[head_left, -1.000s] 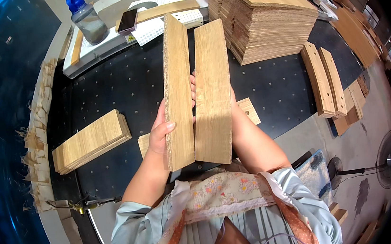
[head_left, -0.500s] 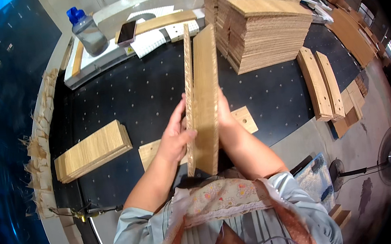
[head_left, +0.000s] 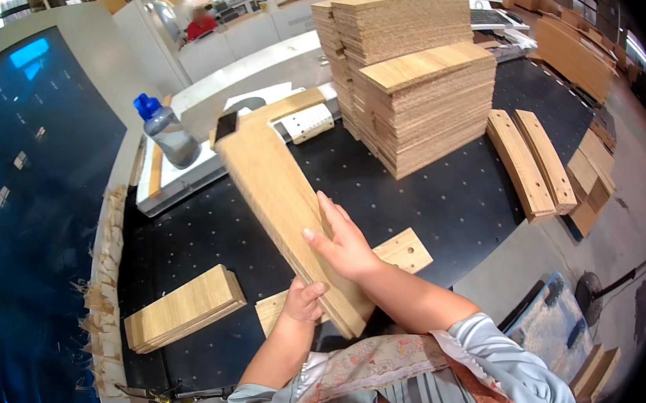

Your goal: The person picks up wooden planks from a work table, uses an air nozzle to blow off debris, turns the planks over to check their surfaces, and places them onto different stacks.

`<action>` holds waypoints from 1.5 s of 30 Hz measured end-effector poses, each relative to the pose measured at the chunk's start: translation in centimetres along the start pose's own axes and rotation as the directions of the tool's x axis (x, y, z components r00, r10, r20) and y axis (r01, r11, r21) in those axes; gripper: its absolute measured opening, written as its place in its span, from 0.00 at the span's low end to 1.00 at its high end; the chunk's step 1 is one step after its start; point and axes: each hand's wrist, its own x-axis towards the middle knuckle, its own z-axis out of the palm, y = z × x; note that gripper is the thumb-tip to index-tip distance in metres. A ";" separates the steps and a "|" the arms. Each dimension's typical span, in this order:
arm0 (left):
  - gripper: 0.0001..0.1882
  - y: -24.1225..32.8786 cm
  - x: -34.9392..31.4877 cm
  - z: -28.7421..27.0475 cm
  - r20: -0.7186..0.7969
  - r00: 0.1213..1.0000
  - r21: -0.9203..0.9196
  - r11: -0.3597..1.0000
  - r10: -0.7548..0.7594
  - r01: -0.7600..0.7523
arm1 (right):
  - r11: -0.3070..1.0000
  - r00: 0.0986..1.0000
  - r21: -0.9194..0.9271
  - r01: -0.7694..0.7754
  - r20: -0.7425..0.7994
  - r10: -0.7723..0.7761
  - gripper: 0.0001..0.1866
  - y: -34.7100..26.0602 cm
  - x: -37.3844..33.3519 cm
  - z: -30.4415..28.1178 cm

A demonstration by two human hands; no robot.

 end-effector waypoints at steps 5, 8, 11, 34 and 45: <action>0.43 -1.0 0.4 -0.1 0.078 0.991 -0.153 0.983 0.110 -0.097 | 0.886 0.957 -0.397 0.241 0.248 -0.149 0.38 -4.3 -0.9 -1.6; 0.44 -1.4 -0.1 0.6 0.043 0.993 -0.032 0.994 0.107 -0.105 | 0.844 0.915 -0.425 0.327 0.367 -0.170 0.36 -5.6 -0.9 -2.3; 0.45 -2.6 -0.3 0.2 0.051 0.998 0.019 0.999 0.038 -0.039 | 0.781 0.882 -0.448 0.434 0.386 -0.269 0.36 -6.1 -1.4 -2.7; 0.36 -3.9 -1.4 -1.8 -0.004 0.953 0.505 0.823 0.304 -0.260 | 0.645 0.831 -0.593 0.482 0.543 -0.122 0.47 -3.9 -3.7 -4.6; 0.29 -7.6 -3.8 -4.7 0.036 0.999 0.453 0.891 -0.025 0.006 | 0.858 0.857 -0.494 0.140 0.495 0.145 0.53 -1.1 -8.0 -8.7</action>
